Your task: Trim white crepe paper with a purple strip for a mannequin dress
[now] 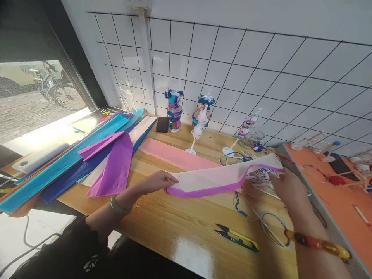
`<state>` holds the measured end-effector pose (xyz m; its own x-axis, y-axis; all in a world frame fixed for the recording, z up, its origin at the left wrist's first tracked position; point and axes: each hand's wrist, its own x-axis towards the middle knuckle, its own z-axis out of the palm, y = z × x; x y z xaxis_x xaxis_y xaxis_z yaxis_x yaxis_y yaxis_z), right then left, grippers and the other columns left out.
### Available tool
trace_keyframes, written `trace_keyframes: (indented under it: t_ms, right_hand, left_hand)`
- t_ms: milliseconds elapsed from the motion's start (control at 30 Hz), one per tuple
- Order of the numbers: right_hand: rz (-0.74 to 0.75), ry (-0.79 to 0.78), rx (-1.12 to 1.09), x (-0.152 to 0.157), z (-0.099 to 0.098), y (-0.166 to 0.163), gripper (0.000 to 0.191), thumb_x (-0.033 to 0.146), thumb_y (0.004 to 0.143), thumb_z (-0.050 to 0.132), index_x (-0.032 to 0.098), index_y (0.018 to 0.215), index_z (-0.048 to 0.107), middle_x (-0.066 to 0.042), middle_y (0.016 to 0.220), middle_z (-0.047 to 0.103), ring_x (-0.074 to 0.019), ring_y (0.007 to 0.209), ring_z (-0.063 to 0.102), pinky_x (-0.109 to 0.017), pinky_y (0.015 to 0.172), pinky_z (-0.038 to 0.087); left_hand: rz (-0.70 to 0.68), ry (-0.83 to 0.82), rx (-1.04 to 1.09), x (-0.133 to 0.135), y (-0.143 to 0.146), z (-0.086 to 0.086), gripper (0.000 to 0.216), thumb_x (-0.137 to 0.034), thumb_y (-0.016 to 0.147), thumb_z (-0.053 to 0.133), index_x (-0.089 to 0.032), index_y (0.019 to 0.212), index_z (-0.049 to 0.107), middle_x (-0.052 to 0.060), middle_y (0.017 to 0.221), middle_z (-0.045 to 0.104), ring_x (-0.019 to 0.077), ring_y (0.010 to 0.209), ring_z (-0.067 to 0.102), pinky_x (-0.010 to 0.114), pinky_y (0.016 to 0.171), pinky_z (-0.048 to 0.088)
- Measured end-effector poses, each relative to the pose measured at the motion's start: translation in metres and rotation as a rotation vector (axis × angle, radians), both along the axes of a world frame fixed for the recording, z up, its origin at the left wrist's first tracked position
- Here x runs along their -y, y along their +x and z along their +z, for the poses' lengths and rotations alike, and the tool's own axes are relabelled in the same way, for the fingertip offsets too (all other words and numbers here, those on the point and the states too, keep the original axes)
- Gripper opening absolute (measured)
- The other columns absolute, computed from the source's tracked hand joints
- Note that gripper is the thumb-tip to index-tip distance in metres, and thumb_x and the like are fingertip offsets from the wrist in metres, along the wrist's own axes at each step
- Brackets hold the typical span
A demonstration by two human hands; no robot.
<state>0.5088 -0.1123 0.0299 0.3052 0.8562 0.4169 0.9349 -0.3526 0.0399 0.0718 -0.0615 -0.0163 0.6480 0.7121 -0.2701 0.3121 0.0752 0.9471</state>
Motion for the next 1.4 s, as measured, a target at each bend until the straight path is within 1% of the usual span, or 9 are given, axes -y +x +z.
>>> trace_keyframes:
  t_ms: [133, 300, 433, 533, 633, 767, 933, 1067, 1400]
  right_hand:
    - [0.219, -0.010, 0.050, 0.044, -0.021, -0.051, 0.055, 0.040, 0.086, 0.038, -0.002, 0.119, 0.052, -0.026, 0.112, 0.059, -0.0336, 0.102, 0.057, -0.041, 0.082, 0.044]
    - [0.622, -0.169, -0.083, 0.124, -0.063, -0.105, 0.033, 0.037, 0.085, 0.044, 0.021, 0.106, 0.064, -0.009, 0.109, 0.065, -0.0242, 0.100, 0.061, -0.035, 0.083, 0.050]
    - [0.679, -0.105, 0.013, 0.162, -0.093, -0.115, 0.033, 0.018, 0.080, 0.041, 0.015, 0.102, 0.066, -0.013, 0.103, 0.067, -0.0260, 0.095, 0.063, -0.035, 0.078, 0.052]
    - [0.621, -0.128, -0.004, 0.173, -0.094, -0.116, 0.043, 0.008, 0.071, 0.043, 0.014, 0.109, 0.061, -0.013, 0.108, 0.066, -0.0264, 0.096, 0.062, -0.034, 0.077, 0.052]
    - [0.471, -0.109, -0.278, 0.172, -0.079, -0.130, 0.030, 0.020, 0.077, 0.049, 0.020, 0.104, 0.061, -0.009, 0.099, 0.068, -0.0237, 0.086, 0.064, -0.029, 0.069, 0.052]
    - [0.137, 0.015, -0.999, 0.154, -0.048, -0.173, 0.025, 0.046, 0.083, 0.047, 0.023, 0.088, 0.057, -0.006, 0.081, 0.067, -0.0204, 0.076, 0.061, -0.027, 0.066, 0.049]
    - [0.115, -0.007, -1.722, 0.123, -0.025, -0.222, 0.043, 0.064, 0.075, 0.049, 0.021, 0.070, 0.046, 0.003, 0.053, 0.046, -0.0109, 0.045, 0.041, -0.024, 0.044, 0.035]
    - [0.043, 0.054, -1.806, 0.099, -0.023, -0.235, 0.050, 0.054, 0.058, 0.073, 0.022, 0.062, 0.034, 0.010, 0.047, 0.028, -0.0052, 0.041, 0.024, -0.021, 0.040, 0.019]
    - [0.044, 0.177, -1.916, 0.042, -0.026, -0.222, 0.048, 0.044, 0.057, 0.076, 0.022, 0.058, 0.033, 0.013, 0.043, 0.021, -0.0031, 0.038, 0.015, -0.021, 0.038, 0.011]
  left_hand:
    - [0.024, -0.100, 0.091, -0.001, 0.009, 0.006, 0.045, -0.050, 0.074, 0.056, -0.010, 0.090, 0.069, 0.007, 0.078, 0.066, 0.0131, 0.065, 0.058, 0.026, 0.065, 0.048]
    - [0.091, -0.272, 0.242, -0.001, 0.023, 0.017, 0.063, -0.065, 0.074, 0.050, -0.008, 0.097, 0.064, 0.013, 0.089, 0.065, 0.0168, 0.074, 0.063, 0.030, 0.068, 0.049]
    - [0.081, -0.374, 0.321, 0.003, 0.037, 0.023, 0.071, -0.069, 0.077, 0.039, -0.006, 0.099, 0.063, 0.014, 0.086, 0.066, 0.0169, 0.069, 0.063, 0.031, 0.065, 0.049]
    - [0.064, -0.379, 0.339, 0.005, 0.046, 0.025, 0.063, -0.063, 0.074, 0.052, -0.006, 0.098, 0.064, 0.012, 0.079, 0.066, 0.0165, 0.069, 0.063, 0.030, 0.066, 0.049]
    - [0.049, -0.321, 0.352, 0.005, 0.052, 0.023, 0.052, -0.048, 0.065, 0.070, -0.007, 0.098, 0.066, 0.010, 0.079, 0.066, 0.0147, 0.068, 0.062, 0.029, 0.068, 0.049]
    - [0.128, -0.287, 0.385, 0.003, 0.059, 0.022, 0.055, -0.033, 0.058, 0.077, -0.009, 0.105, 0.064, 0.008, 0.081, 0.066, 0.0127, 0.065, 0.061, 0.029, 0.067, 0.050]
    - [0.191, -0.267, 0.444, 0.006, 0.070, 0.026, 0.051, -0.024, 0.056, 0.077, -0.011, 0.104, 0.065, 0.004, 0.074, 0.065, 0.0106, 0.064, 0.059, 0.024, 0.063, 0.048]
    - [0.184, -0.248, 0.467, 0.012, 0.081, 0.023, 0.053, -0.023, 0.059, 0.075, -0.012, 0.109, 0.062, 0.005, 0.078, 0.066, 0.0111, 0.068, 0.059, 0.025, 0.066, 0.049]
    - [0.146, -0.152, 0.421, 0.007, 0.094, 0.015, 0.042, -0.029, 0.073, 0.065, -0.014, 0.112, 0.062, 0.003, 0.073, 0.063, 0.0079, 0.062, 0.055, 0.023, 0.064, 0.046]
